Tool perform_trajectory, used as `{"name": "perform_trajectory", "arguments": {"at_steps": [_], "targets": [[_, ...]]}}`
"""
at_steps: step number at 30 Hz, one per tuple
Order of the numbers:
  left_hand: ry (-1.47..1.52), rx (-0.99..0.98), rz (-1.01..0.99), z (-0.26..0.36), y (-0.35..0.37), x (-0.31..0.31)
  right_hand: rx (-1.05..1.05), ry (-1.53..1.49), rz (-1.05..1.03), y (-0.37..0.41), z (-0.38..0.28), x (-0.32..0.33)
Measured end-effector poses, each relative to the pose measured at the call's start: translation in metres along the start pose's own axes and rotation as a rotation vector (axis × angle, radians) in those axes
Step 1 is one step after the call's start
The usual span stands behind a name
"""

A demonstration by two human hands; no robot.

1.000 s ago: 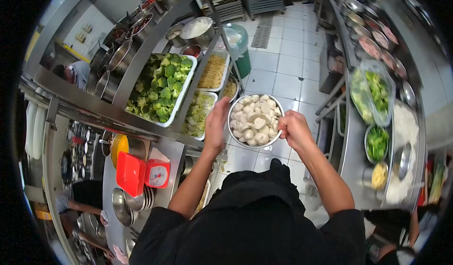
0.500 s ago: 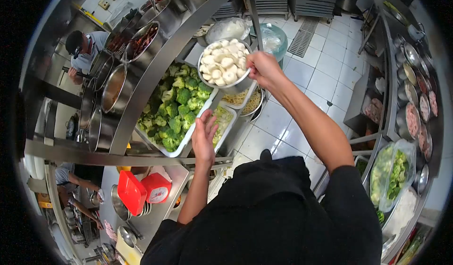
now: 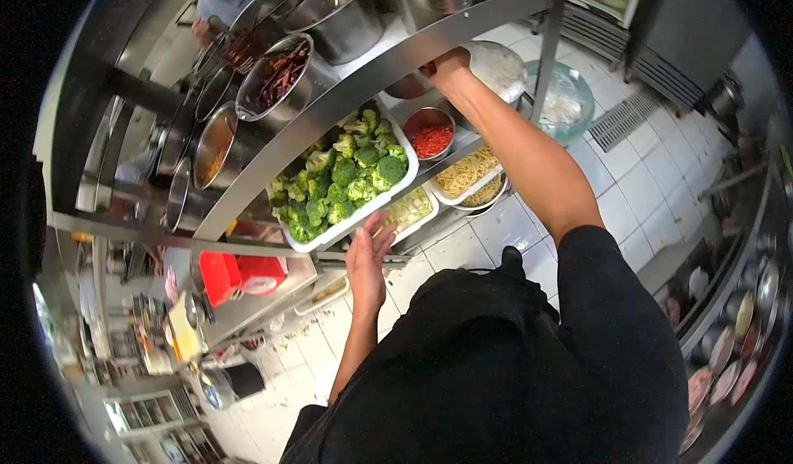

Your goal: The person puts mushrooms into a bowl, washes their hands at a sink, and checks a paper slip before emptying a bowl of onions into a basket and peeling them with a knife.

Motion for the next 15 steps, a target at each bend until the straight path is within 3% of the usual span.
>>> {"name": "perform_trajectory", "arguments": {"at_steps": [7, 15], "targets": [[0.081, 0.017, 0.309, -0.016, 0.034, -0.009, -0.047, -0.258, -0.094, -0.035, 0.028, 0.003], [0.065, 0.027, 0.335, -0.017, 0.042, -0.025, -0.048, -0.41, -0.088, -0.058, 0.052, 0.004]]}}
Point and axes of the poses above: each hand's wrist, its own y-axis away from the middle knuckle, its own x-axis out of the back of the hand, z = x × y, the point moved 3 cm from there along -y, towards the middle knuckle, and after that the axes turned 8 degrees about -z, right-handed, at the moved point
